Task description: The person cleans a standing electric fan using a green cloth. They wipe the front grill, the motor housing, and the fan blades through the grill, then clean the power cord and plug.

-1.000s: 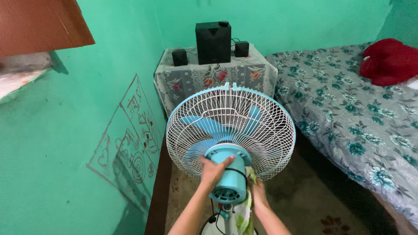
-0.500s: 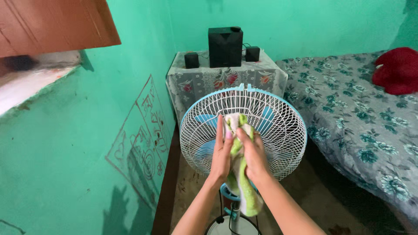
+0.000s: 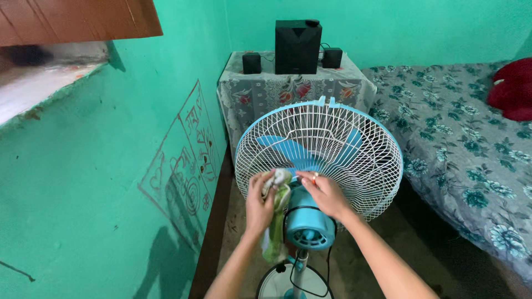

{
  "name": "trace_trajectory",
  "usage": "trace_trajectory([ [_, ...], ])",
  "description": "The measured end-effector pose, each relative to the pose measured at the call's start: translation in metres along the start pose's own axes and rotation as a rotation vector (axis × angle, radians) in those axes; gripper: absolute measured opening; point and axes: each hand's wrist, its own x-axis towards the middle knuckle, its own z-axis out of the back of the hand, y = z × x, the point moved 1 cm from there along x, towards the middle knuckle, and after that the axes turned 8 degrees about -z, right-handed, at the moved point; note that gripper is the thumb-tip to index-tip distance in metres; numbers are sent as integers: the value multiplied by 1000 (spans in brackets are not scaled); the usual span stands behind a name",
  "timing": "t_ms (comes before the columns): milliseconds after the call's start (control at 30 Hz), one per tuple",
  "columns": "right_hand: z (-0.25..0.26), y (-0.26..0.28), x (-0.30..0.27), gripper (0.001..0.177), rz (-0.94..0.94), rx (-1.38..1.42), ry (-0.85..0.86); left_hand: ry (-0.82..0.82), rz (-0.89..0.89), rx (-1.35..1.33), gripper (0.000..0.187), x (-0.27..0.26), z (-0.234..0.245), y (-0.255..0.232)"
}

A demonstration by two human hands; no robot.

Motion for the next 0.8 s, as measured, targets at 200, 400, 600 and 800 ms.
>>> trace_trajectory([
  [200, -22, -22, -16, 32, 219, -14, -147, 88, -206, 186, 49, -26, -20, 25],
  [400, -21, -22, -15, 30, 160, 113, -124, 74, -257, 260, 56, -26, -32, 60],
  [600, -20, -23, -16, 29, 147, 116, -139, -2, -236, 249, 60, -35, -44, 76],
  [800, -20, -25, -17, 29, 132, 97, -143, -46, -242, 272, 52, -46, -48, 85],
])
